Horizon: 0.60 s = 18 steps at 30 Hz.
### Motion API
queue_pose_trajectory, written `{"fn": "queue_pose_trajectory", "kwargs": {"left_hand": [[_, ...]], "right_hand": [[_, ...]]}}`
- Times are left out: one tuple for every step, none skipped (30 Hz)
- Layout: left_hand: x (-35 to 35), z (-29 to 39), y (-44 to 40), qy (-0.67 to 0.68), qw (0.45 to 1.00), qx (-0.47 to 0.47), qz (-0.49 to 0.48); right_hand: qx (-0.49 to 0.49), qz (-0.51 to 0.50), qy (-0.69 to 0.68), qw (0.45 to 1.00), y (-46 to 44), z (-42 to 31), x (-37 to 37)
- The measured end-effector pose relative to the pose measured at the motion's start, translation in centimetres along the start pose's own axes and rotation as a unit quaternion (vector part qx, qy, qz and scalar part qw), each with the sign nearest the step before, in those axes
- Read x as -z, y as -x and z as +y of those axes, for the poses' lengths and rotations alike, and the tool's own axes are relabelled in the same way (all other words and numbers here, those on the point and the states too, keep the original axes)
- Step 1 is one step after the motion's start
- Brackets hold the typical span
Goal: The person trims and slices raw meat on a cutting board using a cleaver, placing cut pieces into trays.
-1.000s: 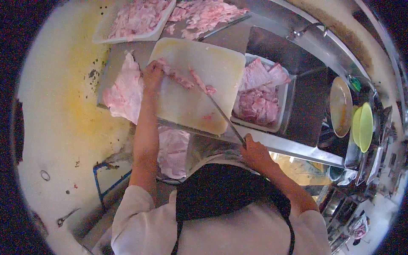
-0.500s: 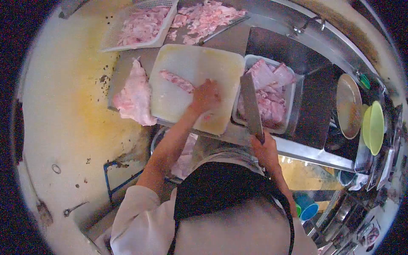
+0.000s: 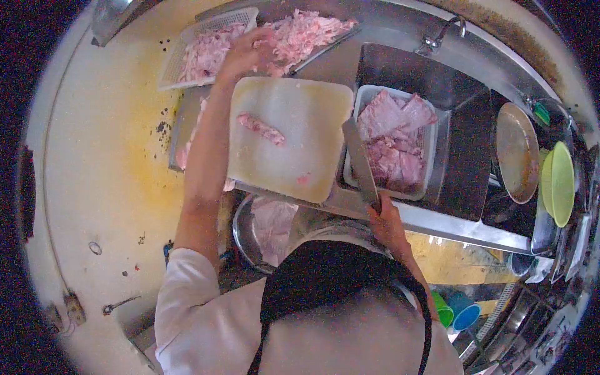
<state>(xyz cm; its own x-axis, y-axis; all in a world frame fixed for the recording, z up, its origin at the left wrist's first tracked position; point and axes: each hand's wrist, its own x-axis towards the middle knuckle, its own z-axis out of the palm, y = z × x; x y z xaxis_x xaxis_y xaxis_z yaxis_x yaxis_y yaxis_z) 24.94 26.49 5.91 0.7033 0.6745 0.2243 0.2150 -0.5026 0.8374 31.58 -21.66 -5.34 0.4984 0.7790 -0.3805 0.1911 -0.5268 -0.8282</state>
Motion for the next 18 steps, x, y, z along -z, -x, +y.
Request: {"fn": "queue_pose_trajectory", "kwargs": {"left_hand": [[1.2, 0.2, -0.3, -0.02, 1.0, 0.004, 0.009], [2.3, 0.4, -0.4, -0.042, 0.999, 0.007, 0.016], [3.2, 0.9, 0.7, -0.122, 0.992, 0.02, -0.01], [4.2, 1.2, 1.9, -0.2, 0.979, 0.032, -0.036], [4.7, -2.6, 2.8, -0.254, 0.965, 0.036, -0.052], [5.0, -7.3, 5.0, -0.322, 0.941, 0.025, -0.099], [5.2, -12.0, 7.1, -0.385, 0.912, 0.008, -0.144], [5.3, -14.5, 10.1, -0.459, 0.861, -0.024, -0.22], [4.5, -16.0, 12.5, -0.465, 0.857, -0.093, -0.202], [3.7, -16.4, 14.6, -0.468, 0.849, -0.16, -0.186], [3.1, -14.9, 15.8, -0.484, 0.85, -0.097, -0.186], [2.5, -12.6, 16.7, -0.497, 0.847, -0.035, -0.186], [2.1, -11.5, 17.1, -0.507, 0.841, 0.028, -0.186], [1.9, -11.5, 17.1, -0.477, 0.858, 0.044, -0.187], [1.6, -11.7, 17.2, -0.446, 0.873, 0.06, -0.187], [1.5, -11.9, 17.1, -0.415, 0.888, 0.076, -0.185], [1.2, -12.1, 16.9, -0.359, 0.915, 0.041, -0.177], [0.7, -12.3, 16.4, -0.302, 0.938, 0.005, -0.17]], "right_hand": [[-0.009, -0.009, 0.001, 1.0, -0.3, -0.1, -0.2], [-0.008, -0.027, 0.008, 1.0, -0.4, -0.3, -0.1], [-0.006, -0.045, 0.013, 0.999, -0.5, -0.7, 0.2], [-0.006, -0.061, 0.02, 0.998, -0.4, -0.9, 0.3], [0.0, -0.053, 0.02, 0.998, -0.5, -0.3, 0.1], [0.007, -0.046, 0.021, 0.999, -0.7, 0.5, -0.3], [0.014, -0.04, 0.023, 0.999, -0.8, 1.1, -0.4], [0.016, -0.037, 0.018, 0.999, -0.9, 1.2, -0.4], [0.02, -0.032, 0.013, 0.999, -1.0, 1.2, -0.5], [0.021, -0.029, 0.007, 0.999, -1.1, 1.3, -0.5], [0.055, -0.02, 0.027, 0.998, -1.4, 2.4, -0.8], [0.087, -0.011, 0.049, 0.995, -1.9, 4.4, -1.1], [0.119, -0.002, 0.071, 0.99, -2.0, 4.8, -1.2], [0.098, -0.014, 0.066, 0.993, -1.9, 5.2, -1.2], [0.079, -0.027, 0.061, 0.995, -2.0, 4.1, -0.7], [0.062, -0.041, 0.056, 0.996, -2.3, 3.0, -0.1], [0.059, -0.041, 0.044, 0.996, -2.5, 2.3, 0.4], [0.056, -0.042, 0.031, 0.997, -2.6, 1.6, 0.7]]}}
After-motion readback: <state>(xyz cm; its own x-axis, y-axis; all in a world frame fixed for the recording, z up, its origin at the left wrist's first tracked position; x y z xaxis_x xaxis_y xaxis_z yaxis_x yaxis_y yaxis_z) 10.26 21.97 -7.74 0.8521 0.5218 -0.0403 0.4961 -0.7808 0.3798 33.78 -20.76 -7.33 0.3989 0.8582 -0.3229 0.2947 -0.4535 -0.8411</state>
